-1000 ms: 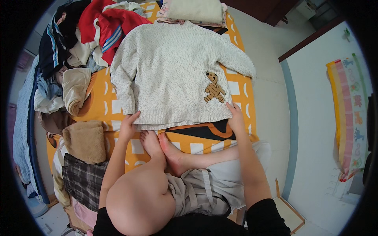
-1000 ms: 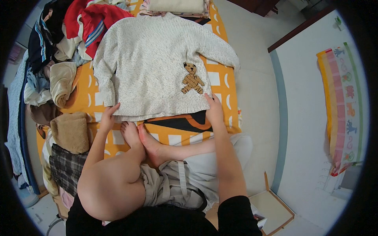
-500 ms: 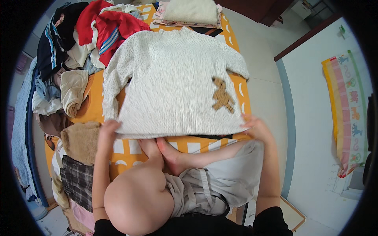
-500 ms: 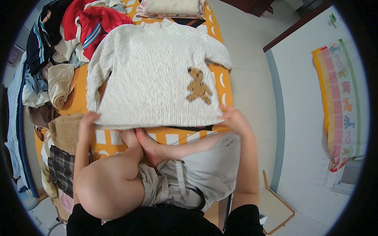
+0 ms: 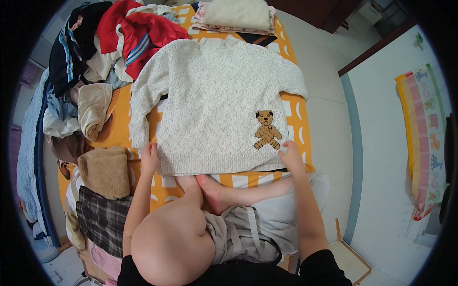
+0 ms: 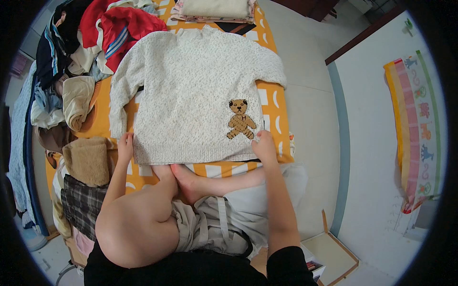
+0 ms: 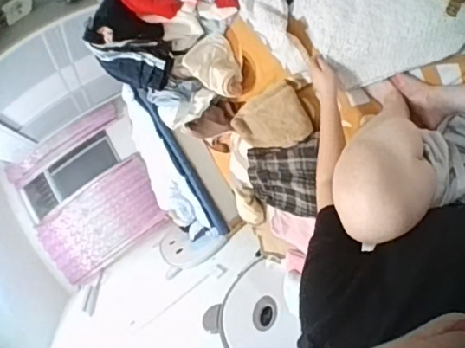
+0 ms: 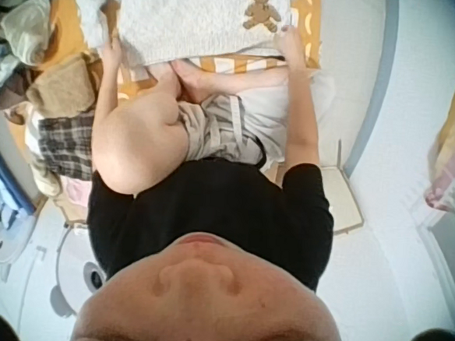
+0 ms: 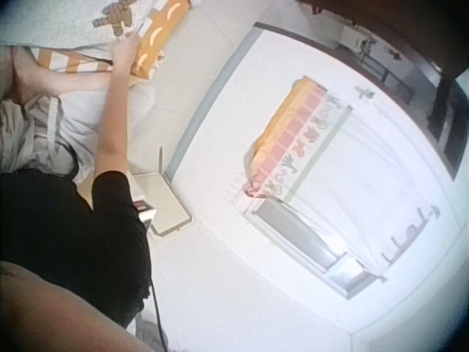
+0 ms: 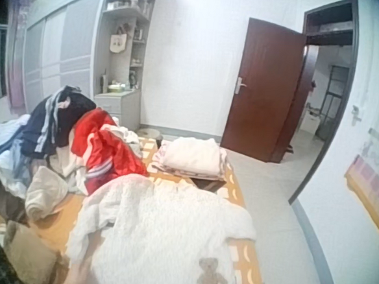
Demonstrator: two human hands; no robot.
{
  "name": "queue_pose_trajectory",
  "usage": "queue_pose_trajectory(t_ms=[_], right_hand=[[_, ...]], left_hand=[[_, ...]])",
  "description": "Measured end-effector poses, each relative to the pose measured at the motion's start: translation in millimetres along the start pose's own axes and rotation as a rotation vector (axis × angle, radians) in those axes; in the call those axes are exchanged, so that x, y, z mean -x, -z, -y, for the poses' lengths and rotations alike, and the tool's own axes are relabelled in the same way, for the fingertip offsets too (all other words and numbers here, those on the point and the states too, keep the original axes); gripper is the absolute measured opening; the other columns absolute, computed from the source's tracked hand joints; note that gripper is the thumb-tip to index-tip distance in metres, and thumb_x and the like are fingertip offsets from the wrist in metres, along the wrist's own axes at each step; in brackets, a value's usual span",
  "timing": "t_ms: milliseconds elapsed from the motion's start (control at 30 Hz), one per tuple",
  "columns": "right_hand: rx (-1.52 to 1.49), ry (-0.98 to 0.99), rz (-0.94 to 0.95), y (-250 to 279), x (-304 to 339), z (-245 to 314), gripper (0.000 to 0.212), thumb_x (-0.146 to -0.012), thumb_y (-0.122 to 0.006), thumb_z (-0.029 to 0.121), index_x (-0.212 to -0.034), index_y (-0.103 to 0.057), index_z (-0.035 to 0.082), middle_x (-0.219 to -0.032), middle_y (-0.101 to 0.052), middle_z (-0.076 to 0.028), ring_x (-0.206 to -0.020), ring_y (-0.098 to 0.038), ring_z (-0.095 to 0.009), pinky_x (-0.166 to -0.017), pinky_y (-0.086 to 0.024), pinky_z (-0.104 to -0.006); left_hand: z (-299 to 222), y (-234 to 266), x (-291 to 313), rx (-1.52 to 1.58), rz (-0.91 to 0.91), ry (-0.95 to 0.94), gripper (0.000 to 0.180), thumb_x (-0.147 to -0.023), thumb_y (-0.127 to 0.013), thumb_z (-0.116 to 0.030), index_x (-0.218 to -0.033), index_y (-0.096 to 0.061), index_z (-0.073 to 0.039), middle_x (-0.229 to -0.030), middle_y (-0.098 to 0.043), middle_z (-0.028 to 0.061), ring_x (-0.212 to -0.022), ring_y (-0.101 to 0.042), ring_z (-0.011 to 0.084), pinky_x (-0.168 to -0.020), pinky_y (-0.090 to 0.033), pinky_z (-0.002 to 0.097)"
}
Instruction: The person sits on a bed and folds several pieces of clothing by hand. They fold a white cardigan, a white sweater with a teddy bear design, a red jacket, and a beige tank top, placing each folded item into a growing stack.
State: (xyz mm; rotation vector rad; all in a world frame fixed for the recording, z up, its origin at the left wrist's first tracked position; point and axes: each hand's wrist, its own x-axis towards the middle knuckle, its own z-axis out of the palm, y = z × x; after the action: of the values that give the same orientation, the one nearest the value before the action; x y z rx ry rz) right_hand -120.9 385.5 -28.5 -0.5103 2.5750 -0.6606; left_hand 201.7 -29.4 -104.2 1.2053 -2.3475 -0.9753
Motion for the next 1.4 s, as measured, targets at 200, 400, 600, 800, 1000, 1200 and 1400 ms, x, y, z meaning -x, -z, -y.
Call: queue_pose_trajectory(t_ms=[200, 400, 600, 800, 1000, 1200, 1400], right_hand=[[-0.191, -0.107, -0.239, -24.5, -36.7, -15.9, 0.045, -0.08, -0.067, 0.021, -0.117, -0.056, -0.002, -0.116, -0.058, -0.021, -0.107, -0.055, -0.033, -0.093, -0.043, -0.0388], [-0.722, -0.135, -0.104, 3.1, -34.0, -18.8, 0.041, -0.082, -0.068, 0.022, -0.112, -0.059, -0.004, -0.098, -0.066, -0.014, -0.089, -0.061, -0.021, -0.081, -0.046, -0.0309], [-0.382, -0.153, 0.044, 27.3, -22.3, -41.6, 0.04, -0.079, -0.069, 0.019, -0.111, -0.06, -0.004, -0.097, -0.067, -0.016, -0.09, -0.063, -0.026, -0.081, -0.047, -0.0342], [0.087, -0.225, -0.018, 15.8, -30.9, -24.6, 0.043, -0.078, -0.069, 0.021, -0.112, -0.059, -0.003, -0.106, -0.063, -0.021, -0.098, -0.06, -0.035, -0.086, -0.046, -0.0402], [0.293, -0.035, -0.23, -4.3, -23.2, 22.7, 0.047, -0.08, -0.063, 0.011, -0.122, -0.051, -0.006, -0.128, -0.047, -0.027, -0.116, -0.048, -0.039, -0.097, -0.04, -0.0433], [0.263, 0.517, -0.16, -54.4, -29.9, 88.0, 0.058, -0.08, -0.061, 0.003, -0.134, -0.041, -0.002, -0.144, -0.029, -0.025, -0.129, -0.034, -0.042, -0.106, -0.032, -0.0453], [0.215, 0.615, 0.085, -110.5, -31.2, 172.8, 0.063, -0.083, -0.064, 0.015, -0.139, -0.037, 0.003, -0.149, -0.022, -0.02, -0.136, -0.026, -0.037, -0.109, -0.029, -0.0447]], left_hand=[[-36.9, 0.5, -51.2, 0.716, 0.306, 0.527, 0.036, -0.095, -0.051, -0.031, -0.116, -0.058, -0.002, -0.109, -0.064, 0.0102, -0.096, -0.059, 0.0211, -0.084, -0.046, 0.0337], [-72.0, 12.1, -64.5, 0.786, 0.519, 0.531, 0.056, -0.088, -0.06, -0.036, -0.134, -0.046, -0.006, -0.123, -0.057, 0.0118, -0.109, -0.056, 0.0261, -0.092, -0.045, 0.0397], [-46.5, 35.8, -44.3, 0.701, 0.607, 0.692, 0.029, -0.09, -0.061, -0.019, -0.115, -0.056, -0.005, -0.104, -0.064, 0.0071, -0.092, -0.063, 0.0195, -0.08, -0.052, 0.0352], [-47.2, 22.6, -74.9, 0.419, 0.757, 0.563, 0.034, -0.09, -0.062, -0.031, -0.109, -0.061, -0.003, -0.095, -0.065, 0.0055, -0.078, -0.063, 0.0158, -0.063, -0.051, 0.0294], [-51.7, -17.7, -118.3, 1.099, 0.373, 0.597, 0.05, -0.093, -0.057, -0.036, -0.128, -0.048, -0.002, -0.118, -0.06, 0.0087, -0.106, -0.057, 0.0177, -0.09, -0.045, 0.0326], [-51.2, -53.2, -165.8, 1.75, -0.077, 0.629, 0.055, -0.087, -0.065, -0.032, -0.129, -0.045, -0.002, -0.126, -0.054, 0.013, -0.122, -0.048, 0.0252, -0.104, -0.039, 0.0417], [-38.2, 6.1, -176.7, 2.032, -0.411, 0.452, 0.038, -0.09, -0.057, -0.021, -0.121, -0.053, 0.0, -0.127, -0.054, 0.0135, -0.123, -0.046, 0.0303, -0.109, -0.031, 0.0482]])
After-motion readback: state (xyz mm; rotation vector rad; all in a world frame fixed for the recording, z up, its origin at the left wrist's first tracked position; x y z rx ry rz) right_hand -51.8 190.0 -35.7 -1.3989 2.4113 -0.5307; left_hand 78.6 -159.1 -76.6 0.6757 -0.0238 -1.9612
